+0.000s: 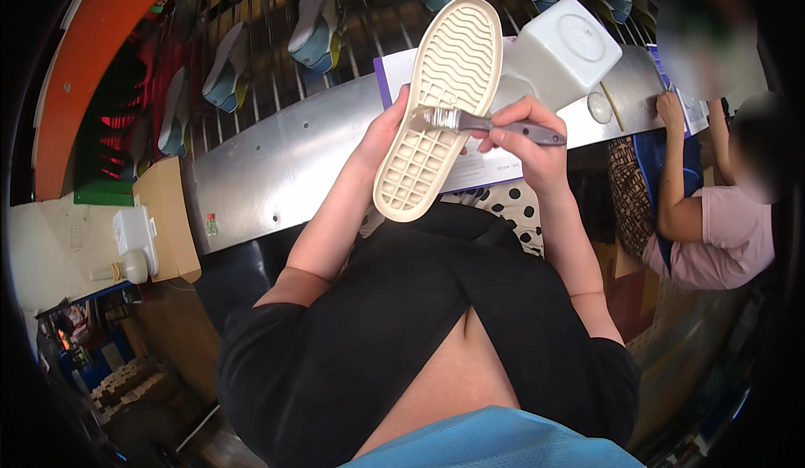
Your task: The person applies glue to the bottom of a shoe sole using a brush, repeatedly dipping the brush into a container and spreading the adhesive across the sole surface. The person also handles a separate container with a yellow substance, opens it, and pours some of its contents into another container before resealing it.
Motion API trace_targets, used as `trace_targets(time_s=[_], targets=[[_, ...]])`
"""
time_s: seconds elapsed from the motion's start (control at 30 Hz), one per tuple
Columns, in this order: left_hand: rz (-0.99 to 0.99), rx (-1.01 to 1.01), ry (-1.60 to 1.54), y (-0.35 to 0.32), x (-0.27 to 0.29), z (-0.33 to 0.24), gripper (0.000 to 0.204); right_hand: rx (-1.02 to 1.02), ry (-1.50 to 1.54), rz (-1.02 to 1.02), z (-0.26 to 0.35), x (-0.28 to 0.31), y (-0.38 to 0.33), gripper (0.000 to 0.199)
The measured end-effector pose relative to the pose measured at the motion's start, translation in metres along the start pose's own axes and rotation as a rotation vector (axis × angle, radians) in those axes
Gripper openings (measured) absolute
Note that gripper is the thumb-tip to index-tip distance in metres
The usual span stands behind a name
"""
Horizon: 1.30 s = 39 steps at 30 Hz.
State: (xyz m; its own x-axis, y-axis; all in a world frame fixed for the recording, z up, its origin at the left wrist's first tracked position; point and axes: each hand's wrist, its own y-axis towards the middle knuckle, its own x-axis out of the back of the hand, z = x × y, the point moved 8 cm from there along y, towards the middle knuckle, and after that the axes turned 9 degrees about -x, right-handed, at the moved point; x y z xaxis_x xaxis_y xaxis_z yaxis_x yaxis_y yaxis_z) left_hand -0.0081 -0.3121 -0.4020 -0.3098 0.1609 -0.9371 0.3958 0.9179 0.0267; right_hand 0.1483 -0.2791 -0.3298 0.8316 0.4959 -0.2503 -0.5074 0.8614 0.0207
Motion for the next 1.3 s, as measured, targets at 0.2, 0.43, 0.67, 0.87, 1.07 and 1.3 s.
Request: trace_targets(time_s=[0.2,0.43,0.67,0.87,1.07,1.3], targets=[[-0.102,0.065,-0.108,-0.009,0.006,0.011,0.072,0.141,-0.044,-0.139,0.03,0.018,0.02,0.009],[-0.093,0.102,0.11,-0.021,0.013,0.014,0.077,0.277,-0.078,-0.276,0.056,0.03,0.029,0.009],[-0.067,0.033,0.325,-0.021,0.017,0.008,0.077,0.445,-0.256,-0.468,0.072,0.025,0.026,0.009],[-0.157,-0.1,0.375,-0.019,0.016,-0.001,0.067,0.675,-0.672,-0.548,0.084,0.0,0.015,0.01],[-0.067,-0.007,0.222,-0.013,0.002,-0.003,0.068,0.351,-0.152,-0.306,0.068,0.008,0.048,0.005],[-0.219,-0.138,0.117,0.001,0.01,-0.028,0.072,0.134,-0.121,-0.051,0.015,-0.022,0.045,0.007]])
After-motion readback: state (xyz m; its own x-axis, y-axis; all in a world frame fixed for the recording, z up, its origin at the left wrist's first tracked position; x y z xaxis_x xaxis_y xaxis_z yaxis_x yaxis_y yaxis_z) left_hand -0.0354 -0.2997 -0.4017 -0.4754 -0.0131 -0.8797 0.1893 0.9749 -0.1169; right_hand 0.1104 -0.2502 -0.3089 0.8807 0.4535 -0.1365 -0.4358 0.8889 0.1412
